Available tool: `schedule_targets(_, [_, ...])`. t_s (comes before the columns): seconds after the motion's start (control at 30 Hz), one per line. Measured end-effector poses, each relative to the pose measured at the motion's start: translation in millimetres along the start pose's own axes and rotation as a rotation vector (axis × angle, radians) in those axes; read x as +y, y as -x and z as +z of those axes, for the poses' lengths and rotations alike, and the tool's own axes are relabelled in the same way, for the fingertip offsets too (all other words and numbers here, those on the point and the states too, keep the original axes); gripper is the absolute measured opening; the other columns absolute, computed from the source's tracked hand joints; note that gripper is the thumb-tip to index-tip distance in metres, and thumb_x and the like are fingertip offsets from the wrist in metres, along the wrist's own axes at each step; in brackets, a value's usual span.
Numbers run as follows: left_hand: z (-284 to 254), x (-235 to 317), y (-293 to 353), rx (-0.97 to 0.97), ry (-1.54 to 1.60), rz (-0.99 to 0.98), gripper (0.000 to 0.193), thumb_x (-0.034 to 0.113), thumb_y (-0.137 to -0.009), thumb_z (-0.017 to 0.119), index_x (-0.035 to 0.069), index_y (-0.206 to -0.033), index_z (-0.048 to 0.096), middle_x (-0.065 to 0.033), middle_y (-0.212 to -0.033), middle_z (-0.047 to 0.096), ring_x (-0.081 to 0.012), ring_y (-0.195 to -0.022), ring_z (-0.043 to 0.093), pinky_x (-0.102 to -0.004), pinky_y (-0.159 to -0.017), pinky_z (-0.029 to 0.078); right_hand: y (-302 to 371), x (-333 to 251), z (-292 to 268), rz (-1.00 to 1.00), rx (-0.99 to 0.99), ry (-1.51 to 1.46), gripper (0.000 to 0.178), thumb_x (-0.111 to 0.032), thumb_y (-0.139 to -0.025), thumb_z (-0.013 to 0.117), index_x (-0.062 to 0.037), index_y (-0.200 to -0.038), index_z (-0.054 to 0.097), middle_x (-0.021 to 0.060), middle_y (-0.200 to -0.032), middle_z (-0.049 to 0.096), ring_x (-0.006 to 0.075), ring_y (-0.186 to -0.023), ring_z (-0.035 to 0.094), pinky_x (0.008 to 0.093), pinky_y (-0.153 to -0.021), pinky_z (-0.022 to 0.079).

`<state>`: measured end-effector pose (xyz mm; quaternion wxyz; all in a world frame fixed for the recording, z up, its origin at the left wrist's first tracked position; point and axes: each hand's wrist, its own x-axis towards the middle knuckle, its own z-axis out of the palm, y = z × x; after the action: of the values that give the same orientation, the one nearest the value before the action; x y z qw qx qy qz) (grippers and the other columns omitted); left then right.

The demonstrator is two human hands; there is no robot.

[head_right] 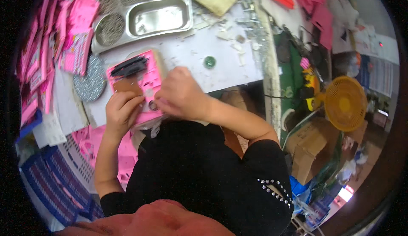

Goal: Assembling internal components and screwing together a pink toy electronic device.

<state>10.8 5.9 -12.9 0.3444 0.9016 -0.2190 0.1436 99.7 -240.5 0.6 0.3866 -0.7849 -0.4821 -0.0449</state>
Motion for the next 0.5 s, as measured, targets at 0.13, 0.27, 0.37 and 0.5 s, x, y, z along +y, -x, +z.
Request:
schedule_targets(0.13, [4.4, 8.3, -1.9, 0.133, 0.083, -0.089, 0.026, -0.004, -0.072, 0.079, 0.002, -0.095, 0.07, -0.0126, -0.097, 0.065, -0.0298, -0.084, 0.065, -0.0387, -0.068, 0.052, 17.6, 67.6, -78.6, 0.311, 0.172, 0.289, 0.009, -0.007, -0.077, 0.074, -0.0068, -0.086, 0.073, 0.0084, -0.08, 0.064, 0.0252, -0.075, 0.06, 0.038, -0.07, 0.047])
schedule_targets(0.27, [12.4, 9.5, -3.4, 0.172, 0.065, -0.122, 0.023, -0.007, -0.071, 0.077, 0.0, -0.085, 0.061, -0.0144, -0.098, 0.065, -0.0312, -0.083, 0.064, -0.0394, -0.07, 0.053, 37.4, 134.0, -145.8, 0.609, 0.195, 0.512, 0.016, -0.015, -0.081, 0.072, -0.0034, -0.092, 0.074, 0.0134, -0.086, 0.07, 0.0322, -0.082, 0.065, 0.0432, -0.078, 0.052])
schedule_targets(0.37, [13.6, 14.8, -5.4, 0.16, -0.006, -0.174, 0.023, -0.008, -0.069, 0.075, 0.0, -0.082, 0.058, -0.0146, -0.099, 0.064, -0.032, -0.083, 0.064, -0.0399, -0.071, 0.054, 28.5, 141.3, -142.1, 0.703, 0.099, 0.477, 0.023, -0.025, -0.082, 0.073, -0.0031, -0.088, 0.075, 0.0152, -0.086, 0.072, 0.0339, -0.085, 0.067, 0.044, -0.079, 0.052])
schedule_targets(0.5, [11.8, 15.2, -6.2, 0.108, -0.04, -0.201, 0.022, -0.008, -0.068, 0.073, 0.0, -0.081, 0.057, -0.015, -0.101, 0.064, -0.033, -0.087, 0.064, -0.0397, -0.072, 0.053, 5.3, 142.0, -110.4, 0.872, -0.018, 0.586, 0.037, -0.04, -0.078, 0.075, -0.0037, -0.083, 0.076, 0.0173, -0.084, 0.073, 0.0354, -0.085, 0.07, 0.0435, -0.081, 0.053])
